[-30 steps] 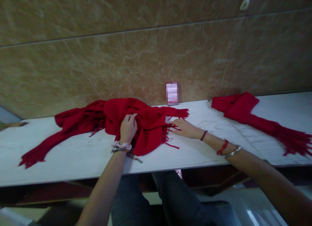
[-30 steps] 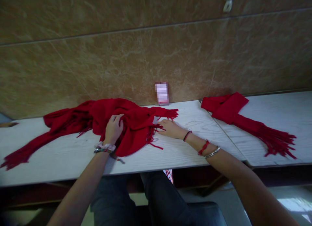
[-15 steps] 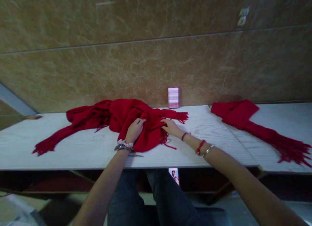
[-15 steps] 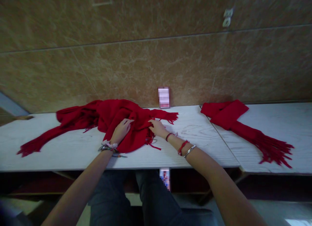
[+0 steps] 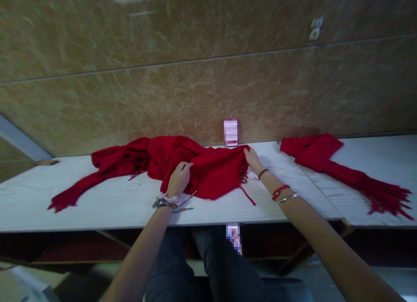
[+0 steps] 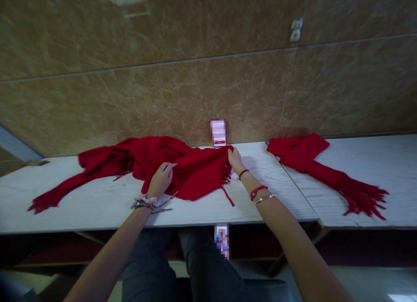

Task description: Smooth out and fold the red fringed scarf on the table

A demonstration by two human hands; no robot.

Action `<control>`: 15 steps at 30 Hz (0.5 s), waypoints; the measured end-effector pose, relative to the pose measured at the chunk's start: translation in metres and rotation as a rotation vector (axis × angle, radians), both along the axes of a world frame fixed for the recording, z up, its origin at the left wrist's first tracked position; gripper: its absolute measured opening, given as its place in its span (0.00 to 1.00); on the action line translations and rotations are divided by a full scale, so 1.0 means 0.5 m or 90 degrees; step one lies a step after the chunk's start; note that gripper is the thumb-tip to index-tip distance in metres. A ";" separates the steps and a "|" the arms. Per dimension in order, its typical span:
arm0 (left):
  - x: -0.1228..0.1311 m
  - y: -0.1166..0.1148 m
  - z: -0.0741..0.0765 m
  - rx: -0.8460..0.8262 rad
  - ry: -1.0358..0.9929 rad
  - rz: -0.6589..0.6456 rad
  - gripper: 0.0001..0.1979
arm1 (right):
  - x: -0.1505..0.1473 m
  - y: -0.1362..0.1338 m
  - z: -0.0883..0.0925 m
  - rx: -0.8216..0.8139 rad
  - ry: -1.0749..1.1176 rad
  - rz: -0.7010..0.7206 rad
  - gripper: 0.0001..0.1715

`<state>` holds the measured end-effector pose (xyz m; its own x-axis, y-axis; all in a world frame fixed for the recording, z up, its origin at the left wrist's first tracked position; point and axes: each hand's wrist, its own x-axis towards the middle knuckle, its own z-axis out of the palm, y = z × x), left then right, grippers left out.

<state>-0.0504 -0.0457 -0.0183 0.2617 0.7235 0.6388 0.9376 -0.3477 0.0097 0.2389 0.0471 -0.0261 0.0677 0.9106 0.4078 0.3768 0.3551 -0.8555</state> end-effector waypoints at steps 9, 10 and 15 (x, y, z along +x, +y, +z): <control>-0.011 -0.019 0.017 0.053 0.010 0.181 0.14 | 0.028 -0.036 0.014 0.078 -0.315 0.046 0.17; -0.014 -0.020 0.021 0.090 -0.006 0.235 0.15 | 0.025 -0.035 0.014 0.087 -0.336 0.043 0.19; -0.026 -0.027 0.029 0.138 -0.018 0.356 0.16 | 0.014 -0.015 0.000 0.080 -0.415 0.042 0.19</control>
